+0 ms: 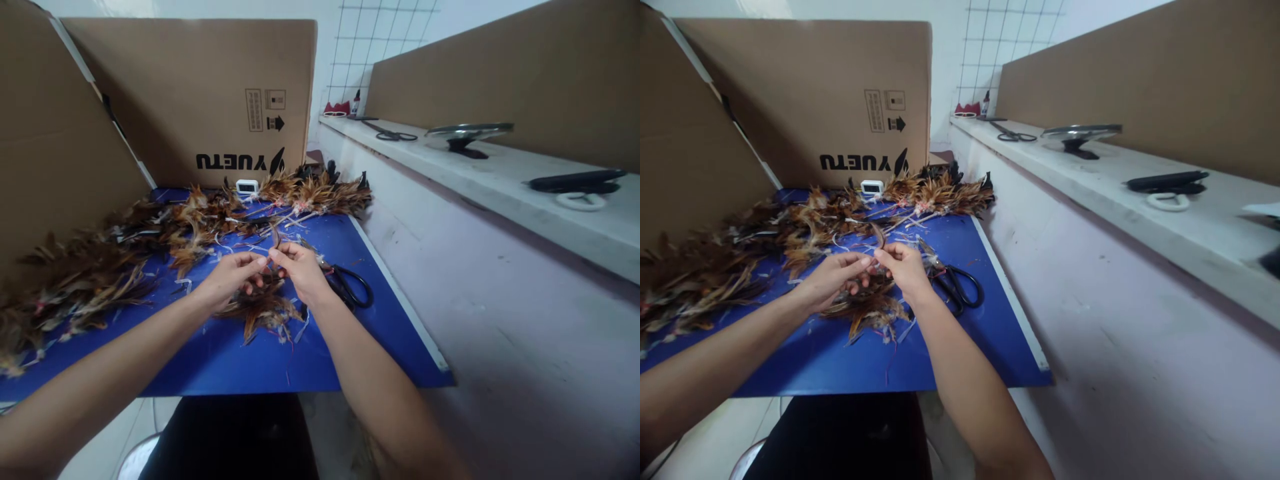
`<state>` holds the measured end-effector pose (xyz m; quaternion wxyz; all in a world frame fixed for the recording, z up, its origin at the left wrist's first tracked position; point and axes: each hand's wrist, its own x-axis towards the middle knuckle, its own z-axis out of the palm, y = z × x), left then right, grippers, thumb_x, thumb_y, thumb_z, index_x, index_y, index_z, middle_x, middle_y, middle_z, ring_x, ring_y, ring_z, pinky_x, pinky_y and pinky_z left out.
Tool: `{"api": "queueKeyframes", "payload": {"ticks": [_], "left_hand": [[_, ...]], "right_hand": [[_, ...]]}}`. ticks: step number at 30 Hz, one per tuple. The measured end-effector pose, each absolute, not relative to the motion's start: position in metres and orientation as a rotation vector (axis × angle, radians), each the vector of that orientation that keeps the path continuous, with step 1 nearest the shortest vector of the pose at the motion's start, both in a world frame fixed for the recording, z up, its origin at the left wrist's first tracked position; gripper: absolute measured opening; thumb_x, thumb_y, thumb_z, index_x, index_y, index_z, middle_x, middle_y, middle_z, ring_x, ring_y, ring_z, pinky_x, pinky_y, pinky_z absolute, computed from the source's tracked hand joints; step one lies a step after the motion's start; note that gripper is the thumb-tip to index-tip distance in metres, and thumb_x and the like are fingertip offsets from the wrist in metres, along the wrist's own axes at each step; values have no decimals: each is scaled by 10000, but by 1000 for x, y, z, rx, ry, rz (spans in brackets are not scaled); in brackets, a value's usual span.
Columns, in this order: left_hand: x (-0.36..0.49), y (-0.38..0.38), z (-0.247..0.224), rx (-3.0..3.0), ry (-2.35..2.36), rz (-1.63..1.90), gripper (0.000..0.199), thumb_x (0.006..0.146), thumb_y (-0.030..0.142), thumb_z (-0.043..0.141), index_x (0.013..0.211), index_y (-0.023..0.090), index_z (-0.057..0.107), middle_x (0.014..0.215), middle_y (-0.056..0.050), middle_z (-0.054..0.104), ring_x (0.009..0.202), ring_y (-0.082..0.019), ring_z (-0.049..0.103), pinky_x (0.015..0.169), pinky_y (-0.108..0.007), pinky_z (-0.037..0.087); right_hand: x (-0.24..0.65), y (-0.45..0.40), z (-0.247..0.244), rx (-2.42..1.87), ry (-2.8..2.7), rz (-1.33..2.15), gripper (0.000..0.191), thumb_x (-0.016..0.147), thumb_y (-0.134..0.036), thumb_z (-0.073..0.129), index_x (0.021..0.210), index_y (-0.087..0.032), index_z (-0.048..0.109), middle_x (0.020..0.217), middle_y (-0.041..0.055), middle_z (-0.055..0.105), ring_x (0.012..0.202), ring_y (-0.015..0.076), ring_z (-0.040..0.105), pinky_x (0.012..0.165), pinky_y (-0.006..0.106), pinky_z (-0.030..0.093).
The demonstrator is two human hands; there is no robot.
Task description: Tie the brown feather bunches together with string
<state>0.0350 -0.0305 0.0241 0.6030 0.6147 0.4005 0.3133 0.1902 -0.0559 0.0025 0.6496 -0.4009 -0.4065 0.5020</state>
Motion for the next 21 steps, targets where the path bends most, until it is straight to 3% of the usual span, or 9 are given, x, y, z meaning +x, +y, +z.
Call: {"api": "queueKeyframes", "payload": {"ticks": [8, 16, 21], "left_hand": [[32, -34, 18, 1482, 927, 739, 336, 686, 450, 774, 715, 133, 668, 612, -10, 616, 466, -62, 496, 379, -160, 334], [25, -29, 7, 1346, 903, 791, 346, 685, 436, 777, 782, 150, 610, 722, -26, 680, 459, -80, 549, 353, -169, 328], [20, -27, 3, 1255, 858, 828, 319, 681, 393, 797, 785, 142, 630, 706, -23, 681, 498, -76, 548, 418, -178, 387]], "right_hand": [[186, -57, -2, -970, -1030, 1164, 337, 601, -465, 809, 668, -177, 648, 571, -47, 589, 520, 83, 502, 486, 216, 386], [189, -56, -1, -989, -962, 1171, 329, 553, -388, 851, 749, -181, 686, 554, -45, 609, 496, 87, 522, 468, 215, 400], [190, -56, 0, -954, -869, 1134, 280, 596, -341, 834, 765, -170, 691, 659, 4, 690, 558, 102, 595, 476, 207, 431]]}}
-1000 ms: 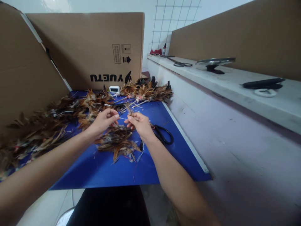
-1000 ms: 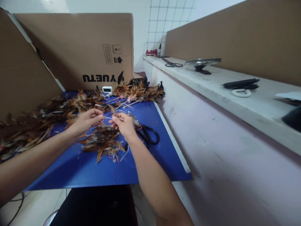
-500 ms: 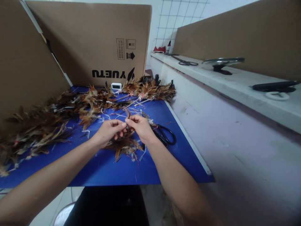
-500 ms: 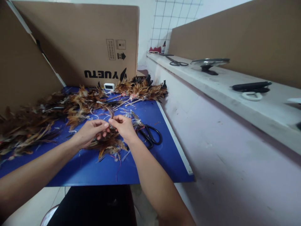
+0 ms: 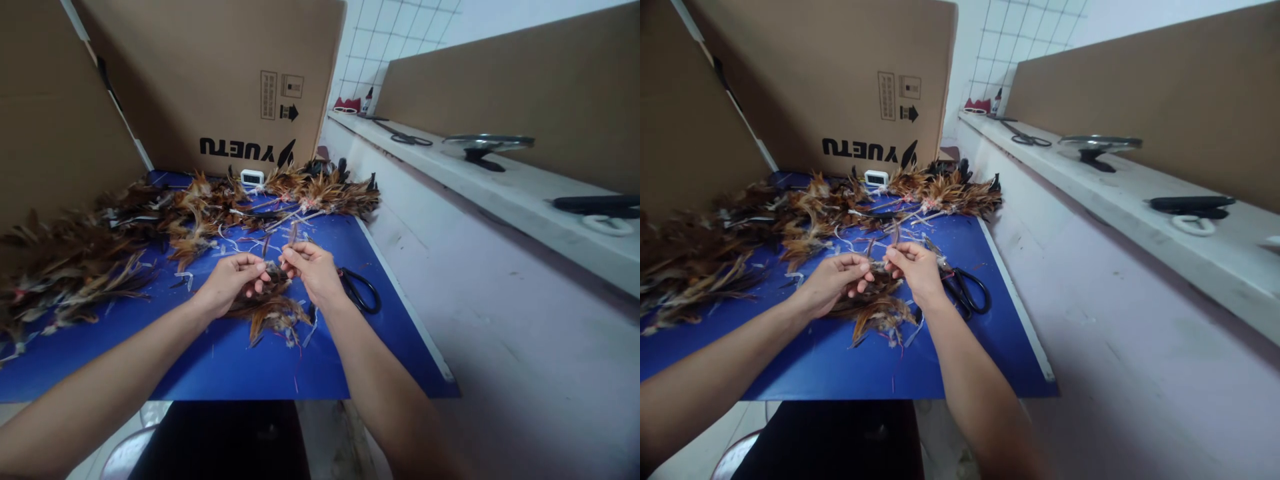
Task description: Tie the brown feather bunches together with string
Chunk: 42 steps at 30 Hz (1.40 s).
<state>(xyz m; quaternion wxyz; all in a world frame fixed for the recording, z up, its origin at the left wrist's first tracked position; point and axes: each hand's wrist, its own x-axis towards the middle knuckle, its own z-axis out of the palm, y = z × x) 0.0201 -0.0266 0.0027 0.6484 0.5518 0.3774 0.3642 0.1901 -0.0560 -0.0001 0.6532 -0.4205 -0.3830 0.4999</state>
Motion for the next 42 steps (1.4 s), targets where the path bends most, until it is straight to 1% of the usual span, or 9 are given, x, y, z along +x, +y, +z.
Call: {"api": "queueKeyframes", "payload": {"ticks": [3, 7, 15, 27, 33, 38, 42], "left_hand": [[18, -26, 1, 1198, 834, 811, 297, 673, 365, 809, 787, 137, 657, 731, -33, 688, 527, -77, 555, 465, -192, 421], [16, -26, -1, 1140, 833, 792, 278, 664, 344, 818, 781, 142, 665, 725, -32, 687, 517, -77, 543, 470, -202, 427], [18, -32, -5, 1065, 774, 772, 268, 674, 338, 821, 783, 154, 660, 717, -20, 691, 521, -69, 541, 475, -192, 414], [21, -35, -2, 1080, 791, 854, 333, 622, 354, 855, 784, 143, 654, 691, -21, 687, 505, -78, 557, 448, -192, 414], [21, -36, -2, 1093, 780, 845, 305, 647, 337, 845, 789, 127, 675, 701, -27, 689, 518, -77, 575, 458, -180, 436], [20, -37, -2, 1101, 767, 849, 277, 673, 331, 830, 790, 114, 705, 715, -34, 689, 522, -68, 575, 476, -175, 459], [20, -36, -2, 1102, 751, 874, 266, 687, 336, 820, 754, 117, 687, 687, -27, 677, 507, -71, 571, 466, -177, 460]], "right_hand": [[188, -58, 1, -937, -877, 1147, 266, 615, -330, 824, 792, -181, 691, 713, 15, 718, 607, 123, 638, 508, 221, 475], [184, -59, 0, -928, -924, 1149, 242, 642, -322, 809, 802, -189, 686, 741, 16, 722, 643, 134, 657, 538, 232, 493], [181, -60, -1, -956, -998, 1074, 173, 655, -318, 795, 736, -201, 697, 737, -2, 666, 637, 118, 601, 529, 230, 460], [178, -61, -2, -990, -1060, 1022, 151, 667, -316, 776, 697, -199, 684, 805, 19, 694, 641, 118, 598, 537, 239, 467], [178, -61, -3, -1026, -1093, 995, 165, 660, -309, 780, 760, -198, 710, 709, 1, 683, 638, 134, 615, 555, 248, 487], [175, -61, -4, -1026, -1097, 986, 153, 660, -297, 780, 749, -196, 707, 685, -11, 672, 622, 123, 600, 560, 243, 481], [176, -61, -3, -1037, -1110, 976, 173, 665, -319, 776, 760, -195, 702, 697, -9, 673, 615, 119, 591, 557, 246, 479]]}}
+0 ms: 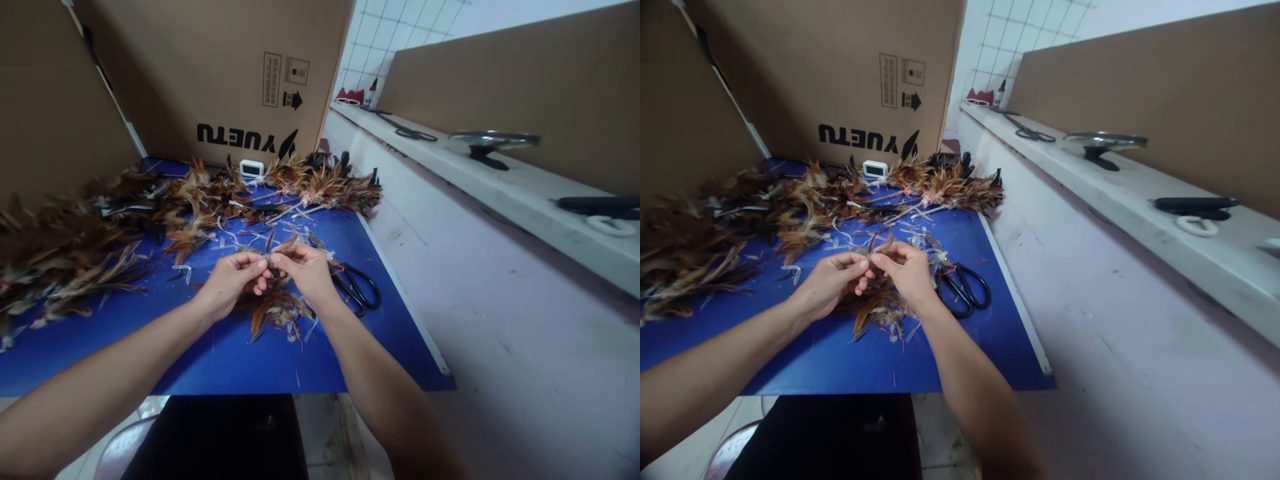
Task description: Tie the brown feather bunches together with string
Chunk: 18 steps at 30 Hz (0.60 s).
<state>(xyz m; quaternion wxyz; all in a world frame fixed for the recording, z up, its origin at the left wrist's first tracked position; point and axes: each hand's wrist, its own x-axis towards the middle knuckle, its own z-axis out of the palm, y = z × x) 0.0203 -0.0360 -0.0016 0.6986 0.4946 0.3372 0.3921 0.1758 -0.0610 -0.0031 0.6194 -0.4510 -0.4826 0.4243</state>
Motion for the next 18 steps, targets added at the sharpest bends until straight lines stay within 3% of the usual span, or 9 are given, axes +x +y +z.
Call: {"api": "queueKeyframes", "payload": {"ticks": [4, 8, 13, 18], "left_hand": [[18, -30, 1, 1110, 772, 974, 267, 698, 340, 810, 740, 128, 653, 681, -20, 673, 506, -81, 577, 449, -180, 454], [13, -20, 4, 1113, 771, 1116, 270, 692, 337, 808, 747, 134, 638, 685, -18, 670, 492, -80, 563, 422, -176, 430], [6, -11, 9, 1095, 811, 1242, 242, 714, 321, 774, 727, 130, 625, 659, -19, 654, 466, -73, 531, 389, -169, 383], [2, -5, 10, 1083, 803, 1315, 210, 730, 294, 748, 716, 132, 615, 651, -13, 648, 454, -69, 520, 385, -170, 369]], "right_hand": [[187, -58, -1, -1097, -1075, 882, 203, 693, -343, 748, 826, -198, 700, 668, -12, 662, 624, 133, 597, 555, 254, 474], [200, -53, -4, -1268, -1203, 625, 94, 737, -273, 691, 784, -192, 700, 706, -1, 676, 624, 136, 587, 620, 284, 485], [203, -49, -16, -1469, -1650, 230, 98, 794, -148, 625, 822, -192, 708, 872, 51, 707, 826, 196, 628, 817, 349, 490], [195, -44, -23, -1655, -1876, 144, 121, 860, -214, 620, 930, -177, 710, 974, 90, 700, 984, 233, 607, 949, 384, 439]]}}
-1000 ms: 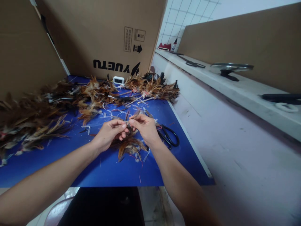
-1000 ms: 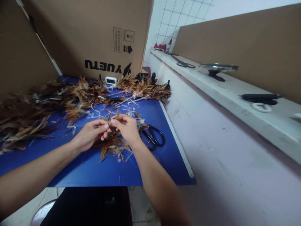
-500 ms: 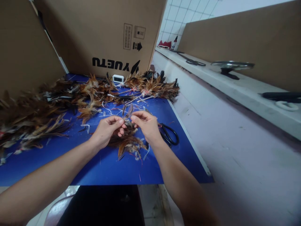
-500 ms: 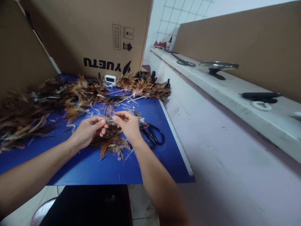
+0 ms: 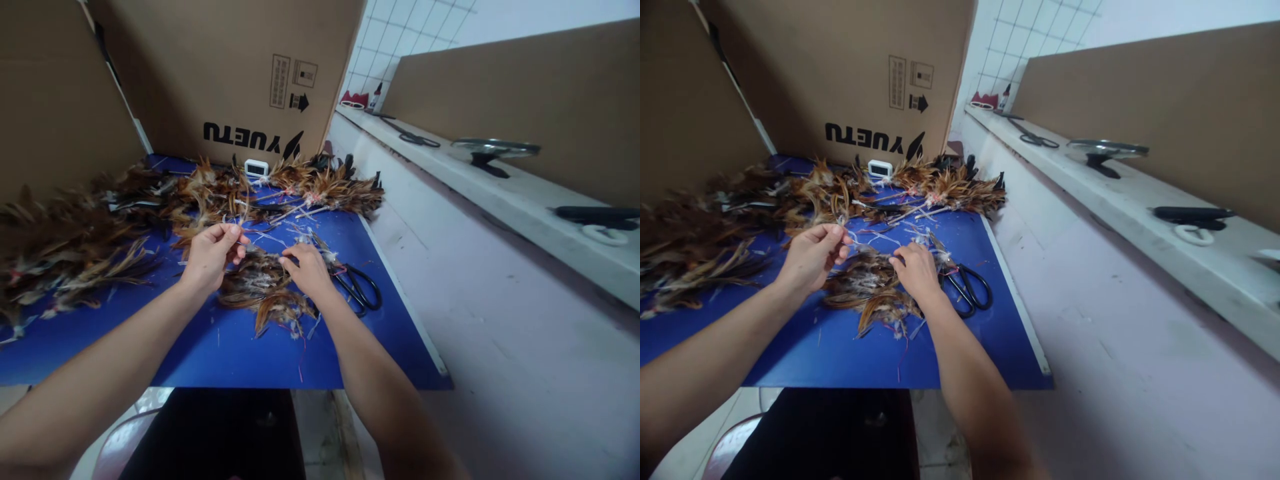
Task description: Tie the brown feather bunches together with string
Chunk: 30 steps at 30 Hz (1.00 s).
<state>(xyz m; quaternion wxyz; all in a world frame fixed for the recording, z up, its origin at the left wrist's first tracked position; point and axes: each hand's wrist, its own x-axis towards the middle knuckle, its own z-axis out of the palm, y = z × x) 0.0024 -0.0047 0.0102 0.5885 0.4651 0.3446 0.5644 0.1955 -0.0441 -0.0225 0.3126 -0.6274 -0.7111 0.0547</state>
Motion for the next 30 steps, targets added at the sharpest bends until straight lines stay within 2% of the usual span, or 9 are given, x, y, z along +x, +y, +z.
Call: {"api": "queueKeyframes", "payload": {"ticks": [3, 7, 15, 20, 25, 30], "left_hand": [[2, -3, 9, 1078, 807, 1321, 211, 725, 292, 750, 707, 135, 611, 641, -10, 644, 449, -68, 517, 385, -171, 367], [2, -2, 6, 1088, 805, 1306, 237, 711, 316, 765, 703, 132, 616, 646, -12, 646, 454, -64, 515, 390, -168, 369], [3, -3, 4, 1098, 807, 1277, 293, 661, 350, 805, 703, 123, 626, 658, -16, 652, 458, -59, 510, 395, -168, 368], [4, -4, 5, 1078, 826, 1264, 311, 643, 352, 817, 707, 118, 624, 658, -16, 645, 461, -54, 503, 401, -168, 364], [5, -5, 3, 1060, 808, 1218, 311, 646, 354, 816, 744, 131, 623, 677, -7, 644, 472, -54, 504, 410, -166, 365], [6, -9, 2, 1043, 780, 1156, 320, 622, 352, 837, 736, 136, 630, 709, 0, 634, 489, -49, 511, 421, -160, 366]], "right_hand": [[191, -41, -23, -1752, -1959, 89, 202, 895, -269, 591, 1031, -167, 699, 1049, 113, 679, 1039, 252, 575, 955, 396, 421], [185, -39, -22, -1818, -2080, -44, 263, 911, -256, 559, 1143, -186, 663, 1093, 116, 658, 1056, 279, 551, 924, 407, 415], [185, -36, -19, -1751, -2011, -34, 180, 909, -184, 501, 892, -195, 680, 968, 82, 678, 969, 239, 569, 874, 361, 406], [190, -34, -18, -1549, -1744, 179, 132, 830, -150, 525, 791, -198, 641, 839, 34, 682, 828, 183, 596, 811, 308, 435], [185, -36, -13, -1398, -1393, 568, 96, 761, -267, 595, 707, -200, 640, 638, -23, 632, 598, 133, 546, 625, 270, 428], [177, -41, -5, -1205, -1138, 897, 88, 676, -266, 665, 674, -181, 645, 639, -8, 670, 567, 108, 560, 580, 245, 442]]}}
